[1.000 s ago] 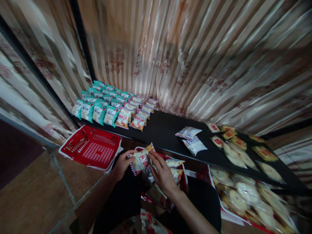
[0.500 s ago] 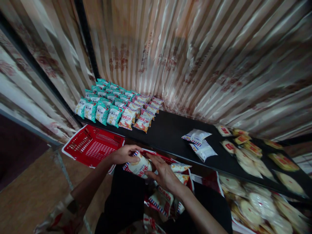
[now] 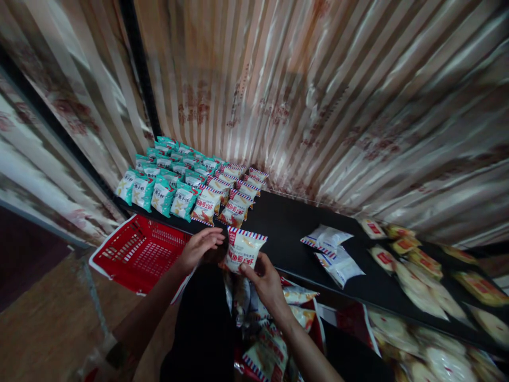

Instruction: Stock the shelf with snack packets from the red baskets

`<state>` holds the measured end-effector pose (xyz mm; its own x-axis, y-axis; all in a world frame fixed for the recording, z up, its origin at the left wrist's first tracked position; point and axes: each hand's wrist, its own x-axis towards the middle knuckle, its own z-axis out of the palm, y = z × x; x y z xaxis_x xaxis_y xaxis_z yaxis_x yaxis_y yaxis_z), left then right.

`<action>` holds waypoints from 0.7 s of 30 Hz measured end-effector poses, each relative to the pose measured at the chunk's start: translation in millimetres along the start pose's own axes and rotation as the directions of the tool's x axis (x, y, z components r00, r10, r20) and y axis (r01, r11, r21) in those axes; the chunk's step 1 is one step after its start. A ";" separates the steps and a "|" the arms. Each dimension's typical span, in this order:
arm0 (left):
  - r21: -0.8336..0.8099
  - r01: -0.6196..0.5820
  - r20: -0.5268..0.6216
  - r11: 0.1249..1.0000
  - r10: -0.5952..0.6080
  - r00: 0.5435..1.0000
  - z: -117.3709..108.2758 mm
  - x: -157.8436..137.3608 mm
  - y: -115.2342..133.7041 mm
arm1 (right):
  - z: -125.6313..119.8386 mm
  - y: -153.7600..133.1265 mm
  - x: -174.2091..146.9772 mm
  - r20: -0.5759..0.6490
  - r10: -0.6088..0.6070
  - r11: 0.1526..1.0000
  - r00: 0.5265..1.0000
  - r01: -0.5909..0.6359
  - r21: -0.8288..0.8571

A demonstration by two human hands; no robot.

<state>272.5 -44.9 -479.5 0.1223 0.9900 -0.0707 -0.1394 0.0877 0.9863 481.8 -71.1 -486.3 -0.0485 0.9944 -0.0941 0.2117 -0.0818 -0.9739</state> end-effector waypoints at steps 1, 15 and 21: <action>0.027 -0.035 -0.058 0.999 0.037 0.998 3.1 0.8 -6.0 | 3.3 1.0 7.4 -0.037 0.000 0.999 0.999 0.001 0.036; 0.667 -0.209 -0.259 0.715 0.485 0.835 30.1 17.0 -64.7 | 43.5 17.1 92.0 -0.262 -0.202 0.966 0.944 0.147 -0.214; 0.782 -0.219 -0.200 0.583 0.568 0.798 34.8 33.2 -82.6 | 44.9 25.9 99.7 -0.236 -0.288 0.903 0.928 0.182 -0.389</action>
<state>322.3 -23.1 -558.1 -0.1783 0.8623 0.4739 0.6604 -0.2522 0.7073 438.7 22.9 -530.2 0.1239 0.9623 0.2422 0.5625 0.1330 -0.8161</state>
